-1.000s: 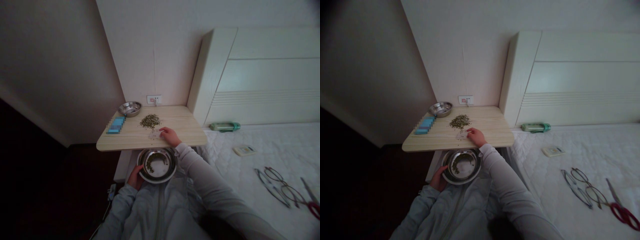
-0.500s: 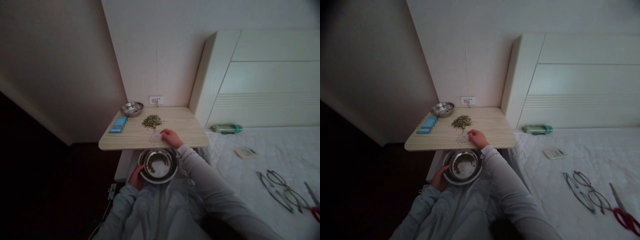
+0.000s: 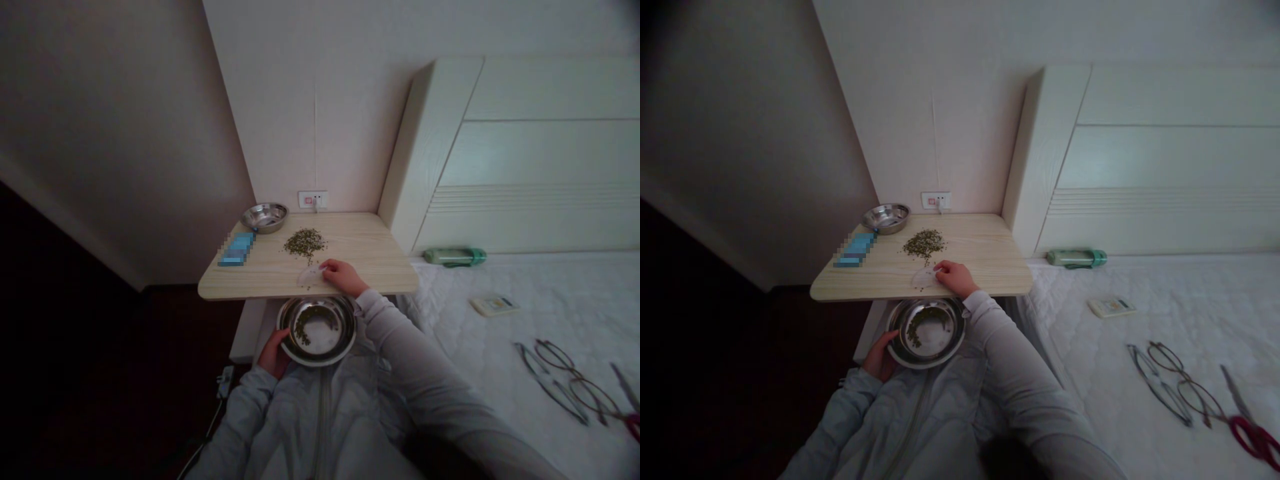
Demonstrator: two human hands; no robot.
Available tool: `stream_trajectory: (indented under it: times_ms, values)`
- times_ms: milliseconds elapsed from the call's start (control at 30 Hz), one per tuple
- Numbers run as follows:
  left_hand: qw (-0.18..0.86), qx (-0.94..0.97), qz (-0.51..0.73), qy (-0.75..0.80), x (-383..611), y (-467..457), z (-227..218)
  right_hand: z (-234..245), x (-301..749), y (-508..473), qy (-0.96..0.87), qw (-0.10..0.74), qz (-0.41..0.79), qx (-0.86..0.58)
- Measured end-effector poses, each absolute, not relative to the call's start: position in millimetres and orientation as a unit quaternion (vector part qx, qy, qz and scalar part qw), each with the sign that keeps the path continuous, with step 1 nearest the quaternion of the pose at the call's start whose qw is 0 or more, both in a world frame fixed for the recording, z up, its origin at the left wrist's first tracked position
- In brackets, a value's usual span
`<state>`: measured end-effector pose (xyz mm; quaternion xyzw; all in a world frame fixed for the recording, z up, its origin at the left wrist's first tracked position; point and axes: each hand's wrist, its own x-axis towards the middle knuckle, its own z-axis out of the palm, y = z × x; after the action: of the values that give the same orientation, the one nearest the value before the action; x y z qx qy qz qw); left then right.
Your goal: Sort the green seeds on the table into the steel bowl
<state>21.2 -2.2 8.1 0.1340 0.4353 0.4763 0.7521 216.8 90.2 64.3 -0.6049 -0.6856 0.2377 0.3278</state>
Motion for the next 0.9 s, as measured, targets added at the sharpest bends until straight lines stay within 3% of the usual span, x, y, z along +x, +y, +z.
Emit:
stream_trajectory:
  times_ms: [633, 800, 900]
  values:
    - [0.761, 0.140, 0.473, 0.421, 19.4, -0.6, 4.5, 61.6, 217.6, 87.7, -0.702, 0.330, 0.267, -0.571]
    - [0.760, 0.143, 0.471, 0.424, 19.7, -1.2, 6.7, 63.2, 221.6, 90.6, -0.625, 0.422, 0.361, -0.549]
    - [0.759, 0.141, 0.469, 0.429, 20.2, -1.7, 8.6, 59.3, 225.9, 95.9, -0.552, 0.522, 0.325, -0.564]
